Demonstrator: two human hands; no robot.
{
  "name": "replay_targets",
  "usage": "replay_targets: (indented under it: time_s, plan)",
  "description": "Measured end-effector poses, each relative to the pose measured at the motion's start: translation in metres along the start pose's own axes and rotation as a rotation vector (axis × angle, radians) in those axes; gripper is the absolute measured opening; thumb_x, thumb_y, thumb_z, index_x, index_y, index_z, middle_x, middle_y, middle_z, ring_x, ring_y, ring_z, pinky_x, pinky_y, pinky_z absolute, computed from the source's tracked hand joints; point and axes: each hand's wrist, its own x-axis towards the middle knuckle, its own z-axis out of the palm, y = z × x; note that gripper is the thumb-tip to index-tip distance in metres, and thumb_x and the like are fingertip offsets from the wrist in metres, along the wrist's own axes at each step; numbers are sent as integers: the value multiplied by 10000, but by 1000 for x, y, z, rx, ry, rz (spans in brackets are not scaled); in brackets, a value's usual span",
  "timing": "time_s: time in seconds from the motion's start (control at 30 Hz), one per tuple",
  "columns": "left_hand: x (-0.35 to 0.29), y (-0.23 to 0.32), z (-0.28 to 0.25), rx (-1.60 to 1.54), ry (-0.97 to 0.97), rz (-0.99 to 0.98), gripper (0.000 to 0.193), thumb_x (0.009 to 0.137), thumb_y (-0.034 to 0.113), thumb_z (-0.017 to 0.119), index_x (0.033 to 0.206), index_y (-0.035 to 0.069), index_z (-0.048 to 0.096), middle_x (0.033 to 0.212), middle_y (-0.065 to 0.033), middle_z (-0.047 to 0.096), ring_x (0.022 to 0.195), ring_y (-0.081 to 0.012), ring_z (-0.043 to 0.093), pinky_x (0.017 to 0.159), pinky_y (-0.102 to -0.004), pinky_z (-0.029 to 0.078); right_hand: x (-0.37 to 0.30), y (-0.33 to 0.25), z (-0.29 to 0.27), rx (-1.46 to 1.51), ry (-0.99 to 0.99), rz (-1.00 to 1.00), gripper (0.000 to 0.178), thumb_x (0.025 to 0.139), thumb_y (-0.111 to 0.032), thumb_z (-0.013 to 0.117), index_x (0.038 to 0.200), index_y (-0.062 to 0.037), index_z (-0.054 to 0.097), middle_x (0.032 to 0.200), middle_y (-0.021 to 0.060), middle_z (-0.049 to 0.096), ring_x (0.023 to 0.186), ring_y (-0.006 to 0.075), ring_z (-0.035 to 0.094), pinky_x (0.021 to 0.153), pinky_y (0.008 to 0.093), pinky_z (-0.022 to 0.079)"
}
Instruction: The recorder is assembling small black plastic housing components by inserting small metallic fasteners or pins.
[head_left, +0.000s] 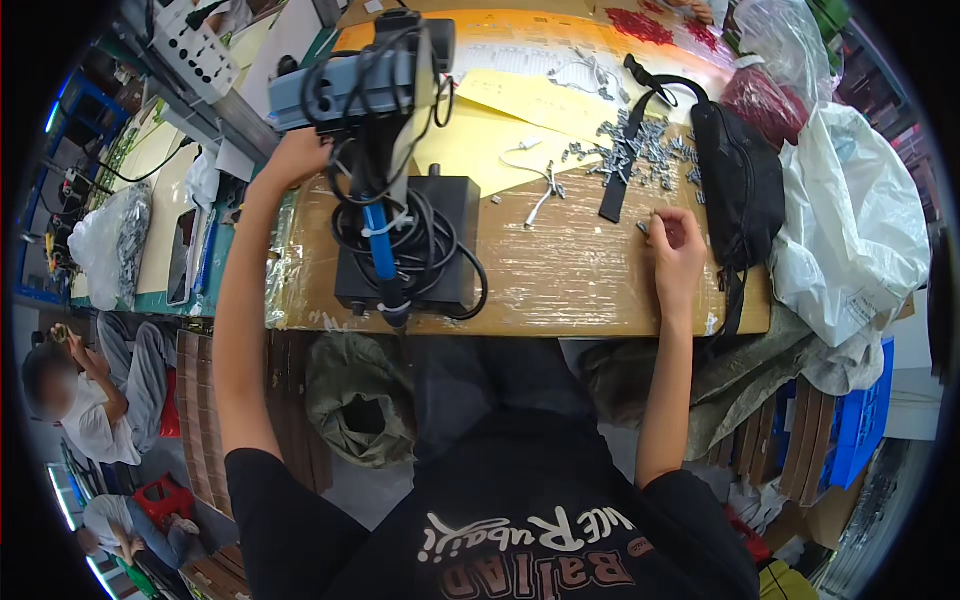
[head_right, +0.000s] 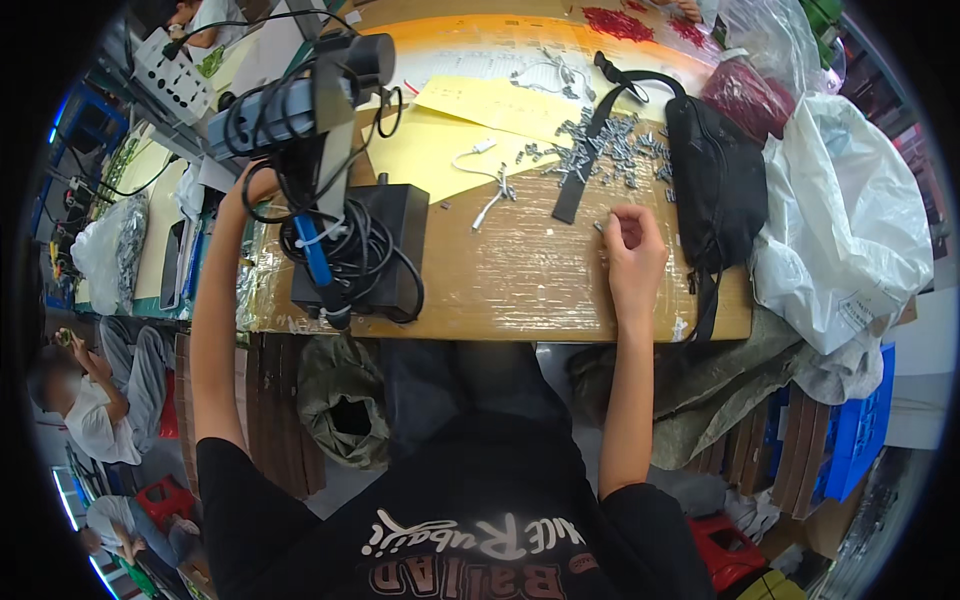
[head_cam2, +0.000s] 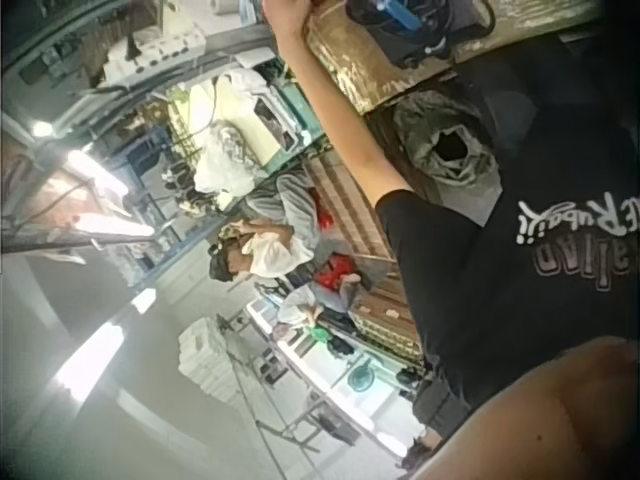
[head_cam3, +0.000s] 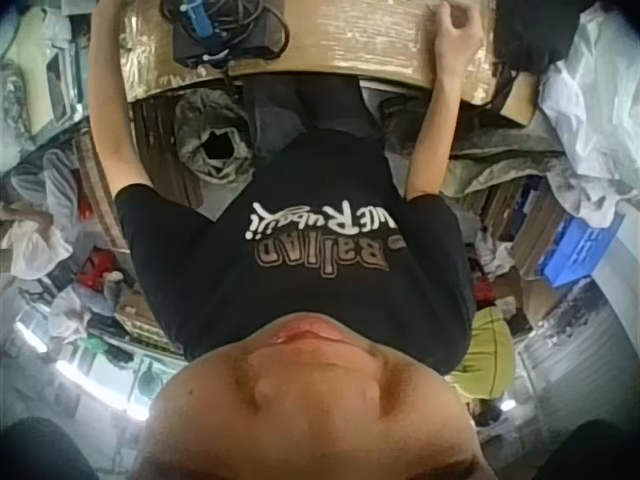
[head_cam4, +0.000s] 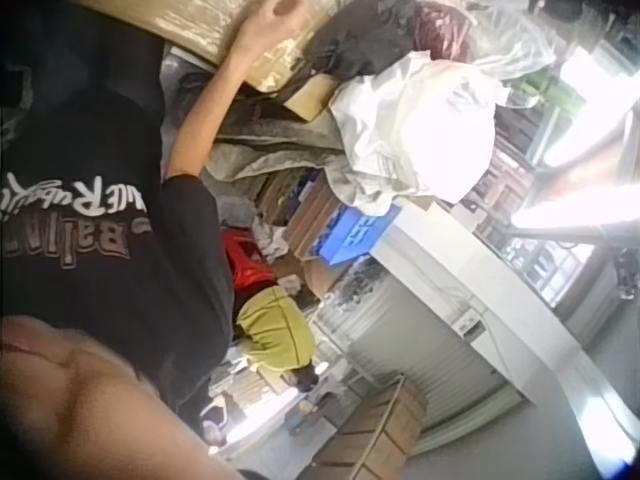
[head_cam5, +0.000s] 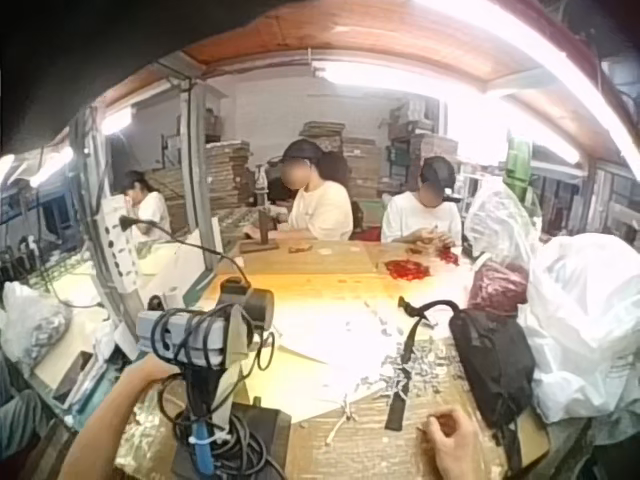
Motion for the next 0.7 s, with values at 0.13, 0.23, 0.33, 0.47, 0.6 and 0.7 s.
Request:
replay_targets:
  time_s: [0.13,0.23,0.33,0.47,0.6,0.7]
  plan:
    - [-32,-40,11,-46,262,82,255,643,71,499,886,17,551,877,-160,524,880,-323,497,803,-328,377,0,1,0,104,-55,-50,76,807,-41,558,865,8,561,739,12,575,685,61,535,626,197,430]
    - [-42,-18,2,29,178,-67,254,588,-5,458,841,8,485,823,-122,498,820,-280,503,785,-302,386,0,5,0,111,-42,-77,82,804,-36,558,873,8,564,761,20,583,714,67,546,659,199,432]
    - [-62,-20,0,32,455,-311,141,665,16,473,797,8,522,775,-130,543,713,-255,523,724,-288,418,-2,4,2,145,-53,-100,82,802,-27,556,877,6,567,784,25,588,744,73,554,669,199,433]
    - [-137,-21,-51,-716,1094,-574,94,735,54,439,775,24,519,743,-77,542,709,-219,514,734,-313,418,-4,4,-1,253,-49,-89,83,798,-13,561,877,12,568,810,30,592,759,81,554,695,203,432]
    - [-187,164,-57,-1462,797,29,214,815,263,409,723,73,372,586,-22,328,535,-144,343,561,-252,338,-7,-8,0,305,-73,-49,99,800,-12,567,897,5,569,871,47,597,806,91,554,733,208,427]
    - [-145,249,12,-1596,325,186,370,791,383,469,878,26,424,604,-50,419,497,-143,414,439,-273,339,-10,-11,-4,366,-117,-54,104,797,-22,574,897,3,560,884,56,601,827,113,560,760,226,424]
